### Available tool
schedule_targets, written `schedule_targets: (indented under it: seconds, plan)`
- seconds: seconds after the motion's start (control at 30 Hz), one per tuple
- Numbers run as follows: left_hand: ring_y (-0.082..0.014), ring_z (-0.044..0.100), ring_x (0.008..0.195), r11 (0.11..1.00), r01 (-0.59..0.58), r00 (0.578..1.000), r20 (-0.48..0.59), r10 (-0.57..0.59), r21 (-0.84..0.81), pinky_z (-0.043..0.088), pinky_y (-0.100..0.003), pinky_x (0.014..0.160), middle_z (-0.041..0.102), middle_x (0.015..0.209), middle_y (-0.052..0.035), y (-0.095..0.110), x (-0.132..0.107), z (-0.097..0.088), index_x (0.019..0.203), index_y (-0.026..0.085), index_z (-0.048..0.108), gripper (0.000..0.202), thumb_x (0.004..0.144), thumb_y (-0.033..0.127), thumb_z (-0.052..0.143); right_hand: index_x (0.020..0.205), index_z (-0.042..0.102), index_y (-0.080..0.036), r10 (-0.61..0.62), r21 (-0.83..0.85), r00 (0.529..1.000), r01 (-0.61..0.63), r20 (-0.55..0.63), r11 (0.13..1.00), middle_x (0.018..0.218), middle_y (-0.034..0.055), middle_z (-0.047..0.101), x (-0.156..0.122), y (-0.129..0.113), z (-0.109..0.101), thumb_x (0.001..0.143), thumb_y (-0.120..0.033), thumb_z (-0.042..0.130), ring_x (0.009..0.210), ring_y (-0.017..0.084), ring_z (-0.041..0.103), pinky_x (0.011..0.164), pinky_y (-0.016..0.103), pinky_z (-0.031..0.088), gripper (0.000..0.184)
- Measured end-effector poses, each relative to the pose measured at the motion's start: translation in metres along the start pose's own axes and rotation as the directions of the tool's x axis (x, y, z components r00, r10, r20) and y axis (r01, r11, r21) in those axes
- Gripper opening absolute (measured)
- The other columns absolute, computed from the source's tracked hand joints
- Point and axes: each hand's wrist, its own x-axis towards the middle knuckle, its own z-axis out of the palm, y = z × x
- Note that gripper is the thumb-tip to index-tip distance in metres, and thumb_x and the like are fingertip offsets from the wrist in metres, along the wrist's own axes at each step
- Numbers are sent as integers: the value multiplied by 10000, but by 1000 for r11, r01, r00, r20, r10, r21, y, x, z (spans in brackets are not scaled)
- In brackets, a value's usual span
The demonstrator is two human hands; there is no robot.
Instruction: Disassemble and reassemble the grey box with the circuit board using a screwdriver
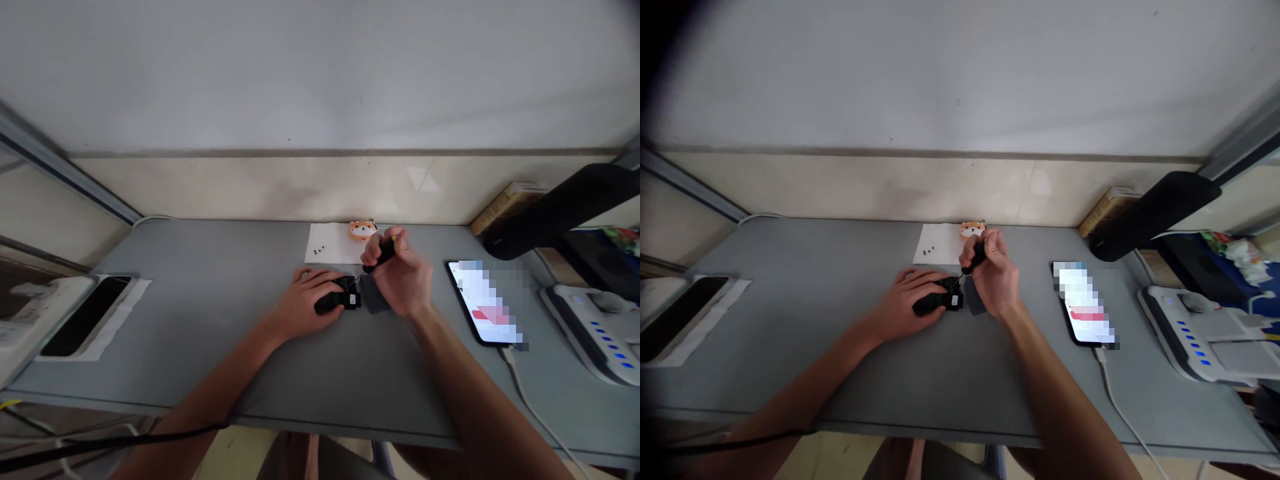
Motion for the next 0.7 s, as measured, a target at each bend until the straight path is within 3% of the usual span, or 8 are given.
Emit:
schedule_targets:
  seconds: [0.2, 0.37, 0.5, 0.7]
  plan:
    - [-245, 628, 1271, 1000, -12, 1000, 27, 12, 17, 392, -467, 1116, 668, 1393, -82, -3, -2, -1, 1154, 249, 684, 223, 999, 351, 562, 783, 610, -236, 54, -47, 999, -54, -7, 997, 755, 13, 522, 4, -3, -2, 911, -533, 651, 689, 158, 511, 658, 319, 498, 326]
    - [-247, 622, 1272, 999, -3, 999, 38, 2, 34, 394, -469, 1122, 674, 1381, -75, -3, -2, -1, 1157, 259, 690, 221, 995, 370, 588, 797, 598, -242, 57, 8, 998, -57, -22, 998, 676, -12, 435, 2, -4, 0, 951, -546, 586, 609, 141, 425, 609, 298, 447, 341]
    - [-299, 541, 1360, 998, 8, 1000, 1, -8, 64, 369, -528, 1130, 676, 1382, -57, -2, -3, -1, 1126, 272, 707, 199, 984, 380, 620, 837, 559, -257, 65, 33, 998, -65, 11, 997, 635, -38, 371, -2, -3, 2, 947, -530, 606, 559, 130, 355, 564, 275, 397, 298]
    - [-318, 550, 1343, 998, -8, 1000, -8, 9, 63, 402, -543, 1108, 694, 1354, -33, -2, -4, -1, 1154, 275, 691, 204, 992, 371, 613, 783, 552, -245, 44, -54, 999, -44, -9, 998, 795, 13, 507, -1, -4, 1, 934, -505, 634, 721, 156, 512, 684, 311, 474, 312]
